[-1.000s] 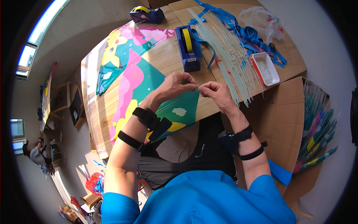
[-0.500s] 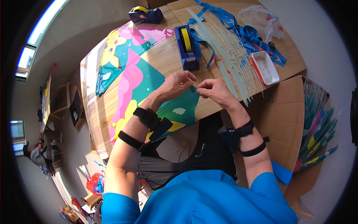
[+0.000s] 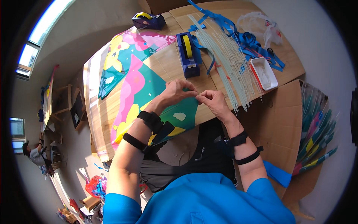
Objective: Assembling a decorative kite by attaching support rods to the printed fabric.
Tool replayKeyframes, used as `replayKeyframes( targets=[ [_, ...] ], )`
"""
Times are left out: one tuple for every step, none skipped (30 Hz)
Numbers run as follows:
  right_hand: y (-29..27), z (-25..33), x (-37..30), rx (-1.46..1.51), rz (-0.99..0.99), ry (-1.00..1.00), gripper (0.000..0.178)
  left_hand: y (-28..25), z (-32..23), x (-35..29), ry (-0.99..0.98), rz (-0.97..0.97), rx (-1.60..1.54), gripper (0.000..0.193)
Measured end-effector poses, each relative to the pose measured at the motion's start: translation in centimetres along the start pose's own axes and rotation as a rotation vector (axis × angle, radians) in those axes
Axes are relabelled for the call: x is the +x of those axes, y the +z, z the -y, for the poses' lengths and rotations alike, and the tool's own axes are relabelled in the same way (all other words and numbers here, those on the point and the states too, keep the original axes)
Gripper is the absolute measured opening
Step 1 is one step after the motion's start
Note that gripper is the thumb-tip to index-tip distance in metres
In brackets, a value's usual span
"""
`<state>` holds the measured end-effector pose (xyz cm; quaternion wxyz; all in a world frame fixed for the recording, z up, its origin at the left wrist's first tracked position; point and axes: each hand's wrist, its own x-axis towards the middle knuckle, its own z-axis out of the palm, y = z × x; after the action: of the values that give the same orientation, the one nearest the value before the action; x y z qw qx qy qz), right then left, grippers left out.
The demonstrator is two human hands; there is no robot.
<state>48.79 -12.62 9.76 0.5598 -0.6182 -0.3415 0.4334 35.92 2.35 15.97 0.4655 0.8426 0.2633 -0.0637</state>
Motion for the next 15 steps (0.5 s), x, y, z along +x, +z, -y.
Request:
replayKeyframes(
  targets=[
    [0.4, 0.1, 0.0, -0.071, 0.008, -0.054, 0.018, -0.1, 0.2, -0.2, -0.010, -0.001, 0.011, 0.023],
    [0.8, 0.2, -0.1, -0.097, 0.009, -0.055, 0.018, -0.1, 0.5, -0.3, 0.032, -0.012, 0.089, 0.023],
    [0.9, 0.3, -0.3, -0.124, 0.015, -0.056, 0.018, 0.3, 0.9, -0.3, 0.070, -0.027, 0.166, 0.023],
    [1.1, 0.3, -0.2, -0.152, 0.027, -0.063, 0.017, 0.7, 1.6, -0.1, 0.104, -0.049, 0.245, 0.024],
    [1.0, 0.1, -0.3, -0.177, 0.039, -0.038, 0.018, 1.3, 2.2, 0.1, 0.134, -0.065, 0.254, 0.023],
    [0.7, -0.6, -0.3, -0.124, 0.048, -0.002, 0.019, 2.0, 2.4, 0.4, 0.160, -0.086, 0.267, 0.022],
    [0.1, -0.9, -0.5, -0.117, 0.038, 0.024, 0.022, 2.5, 1.9, 0.6, 0.164, -0.123, 0.269, 0.020],
    [-0.5, -1.7, -0.4, -0.048, 0.133, 0.066, 0.026, 3.0, 1.5, 0.1, 0.152, -0.168, 0.276, 0.019],
    [-0.2, -2.5, -0.5, 0.022, 0.135, 0.077, 0.027, 3.2, 1.1, -0.6, 0.122, -0.240, 0.262, 0.019],
    [0.6, -1.8, -1.1, 0.070, 0.114, 0.046, 0.026, 3.9, 1.1, -1.3, 0.094, -0.307, 0.238, 0.022],
    [0.4, -2.7, -1.2, 0.074, 0.068, 0.034, 0.025, 4.8, 0.9, -1.9, 0.139, -0.522, 0.265, 0.030],
    [0.3, -3.3, -1.4, 0.051, 0.059, 0.051, 0.024, 5.7, 1.1, -2.9, 0.180, -0.735, 0.299, 0.041],
    [0.5, -3.6, -1.6, 0.075, 0.061, 0.045, 0.023, 6.7, 1.4, -4.0, 0.179, -0.806, 0.272, 0.051],
    [0.4, -4.5, -1.5, 0.038, 0.058, 0.061, 0.023, 7.8, 1.7, -5.1, 0.181, -0.873, 0.245, 0.061],
    [-0.5, -5.9, -1.3, -0.028, 0.053, 0.080, 0.023, 8.7, 2.0, -6.7, 0.157, -0.868, 0.244, 0.065]
  ],
)
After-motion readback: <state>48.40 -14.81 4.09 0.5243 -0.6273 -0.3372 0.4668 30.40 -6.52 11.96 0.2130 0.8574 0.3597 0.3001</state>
